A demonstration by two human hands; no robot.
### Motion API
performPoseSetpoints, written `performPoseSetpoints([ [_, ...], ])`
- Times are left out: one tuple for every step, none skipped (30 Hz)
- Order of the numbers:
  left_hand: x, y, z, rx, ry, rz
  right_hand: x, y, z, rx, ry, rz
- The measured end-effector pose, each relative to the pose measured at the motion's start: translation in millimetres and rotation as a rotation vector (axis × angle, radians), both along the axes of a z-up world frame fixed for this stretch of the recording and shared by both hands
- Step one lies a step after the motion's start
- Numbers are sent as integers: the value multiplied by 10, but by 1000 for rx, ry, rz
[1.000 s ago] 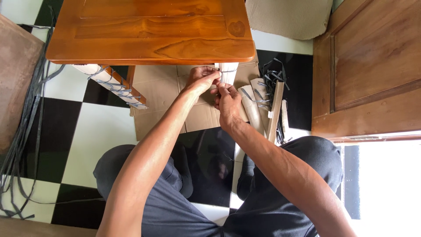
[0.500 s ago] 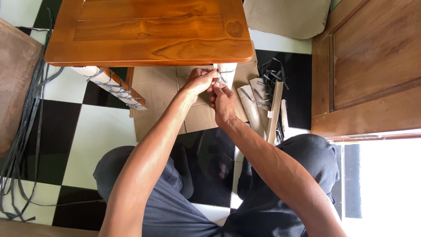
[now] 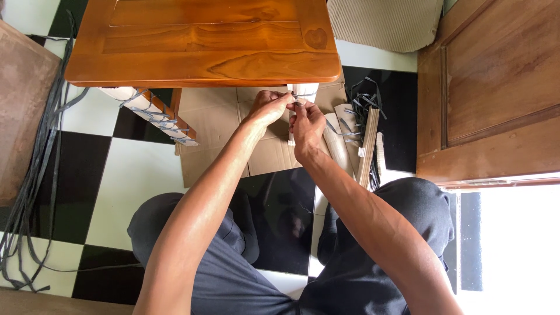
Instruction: Wrapping wooden stool legs with protective paper and securing them with plastic ties
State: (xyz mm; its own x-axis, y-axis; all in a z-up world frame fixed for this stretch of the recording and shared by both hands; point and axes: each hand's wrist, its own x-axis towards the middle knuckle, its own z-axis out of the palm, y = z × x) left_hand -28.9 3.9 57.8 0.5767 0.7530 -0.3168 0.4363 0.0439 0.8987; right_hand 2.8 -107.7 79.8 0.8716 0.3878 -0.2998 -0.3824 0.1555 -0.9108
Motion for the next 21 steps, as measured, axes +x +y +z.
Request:
performPoseSetpoints([
  [0,8,-13,3,2,-1,-10,-3,12,8,-19,-2],
  [-4,13,-28,5,4,-1,-22,-7,23,16,-38,-5],
  [-12,11,-14,4,4,-1,-13,0,-29,15,-38,-4],
  [-16,13,3,9,11,-4,-1,11,-79,14,-40,5],
  [-21,15,20,15,17,-7,10,21,-129,13,-43,14],
  [-18,37,-14,14,18,-8,3,15,-127,12,-42,13],
  [-15,58,-48,6,28,-11,-4,8,-124,2,-64,18],
  [-8,87,-77,-1,36,-13,-7,9,-118,-7,-87,24],
  [-12,79,-62,0,35,-13,-10,-4,-73,-6,-88,24],
  [-18,64,-50,-7,29,-6,-16,-24,-31,15,-96,19],
  [-24,50,-37,-14,22,0,-23,-43,12,36,-105,14],
  [-23,56,-66,-13,22,1,-1,-39,4,37,-105,15],
  [-23,62,-94,-18,7,1,21,-35,-5,41,-104,21],
  [-24,68,-124,-23,-7,0,41,-31,-15,45,-103,26],
  [-36,6,-100,-22,-7,1,60,-21,-70,46,-103,26],
  [-57,-59,-77,-1,-92,14,72,-11,-126,43,-137,14],
  [-77,-123,-54,20,-177,28,84,-2,-182,40,-171,1],
  [-75,-116,-89,21,-176,29,78,0,-168,41,-170,3],
  [-74,-109,-125,46,-259,47,71,2,-155,46,-189,8],
  [-72,-112,-163,70,-344,65,65,-4,-141,50,-209,13],
  [-96,-158,-165,70,-343,67,80,-6,-178,50,-208,15],
])
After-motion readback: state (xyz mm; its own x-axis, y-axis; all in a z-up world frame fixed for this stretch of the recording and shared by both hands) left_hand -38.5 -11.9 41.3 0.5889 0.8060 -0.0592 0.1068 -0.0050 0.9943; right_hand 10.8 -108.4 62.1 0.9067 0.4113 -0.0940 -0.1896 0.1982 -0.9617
